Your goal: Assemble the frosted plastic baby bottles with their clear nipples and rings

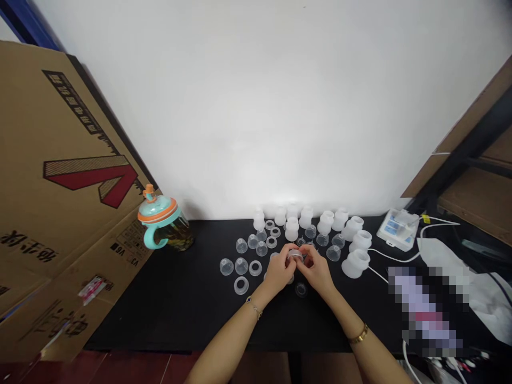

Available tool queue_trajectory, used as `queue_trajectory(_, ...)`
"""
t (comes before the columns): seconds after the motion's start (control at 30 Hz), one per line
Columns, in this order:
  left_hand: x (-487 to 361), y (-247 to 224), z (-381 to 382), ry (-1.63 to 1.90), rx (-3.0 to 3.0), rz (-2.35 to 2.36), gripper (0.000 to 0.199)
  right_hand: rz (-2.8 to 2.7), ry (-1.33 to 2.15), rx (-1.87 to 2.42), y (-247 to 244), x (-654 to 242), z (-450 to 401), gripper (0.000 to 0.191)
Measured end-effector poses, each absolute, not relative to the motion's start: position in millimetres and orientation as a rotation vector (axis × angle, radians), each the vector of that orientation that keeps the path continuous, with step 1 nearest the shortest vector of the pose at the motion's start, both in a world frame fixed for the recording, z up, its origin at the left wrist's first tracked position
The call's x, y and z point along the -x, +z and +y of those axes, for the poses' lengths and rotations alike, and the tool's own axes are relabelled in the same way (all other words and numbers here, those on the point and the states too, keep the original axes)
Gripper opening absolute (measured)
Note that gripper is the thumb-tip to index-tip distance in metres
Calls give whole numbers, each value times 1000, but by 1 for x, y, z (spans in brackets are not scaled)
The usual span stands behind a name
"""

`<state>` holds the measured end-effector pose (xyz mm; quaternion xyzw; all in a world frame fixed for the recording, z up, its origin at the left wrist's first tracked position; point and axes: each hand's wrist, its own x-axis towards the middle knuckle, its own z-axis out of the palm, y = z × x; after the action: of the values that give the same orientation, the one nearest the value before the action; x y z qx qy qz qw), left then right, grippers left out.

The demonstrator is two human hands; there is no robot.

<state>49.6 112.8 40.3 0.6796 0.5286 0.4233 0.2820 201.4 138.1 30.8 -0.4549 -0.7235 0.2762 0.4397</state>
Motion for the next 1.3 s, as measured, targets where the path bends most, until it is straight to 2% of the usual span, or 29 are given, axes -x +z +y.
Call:
queue_trajectory(0.73,-49,43,112,1129,-1731,1381,31,-1783,825,1121,40,-200,133,22)
queue_trajectory(1.3,-49,47,110,1114,-1744,1410,35,-1786,791,1108,36,-199,135,21)
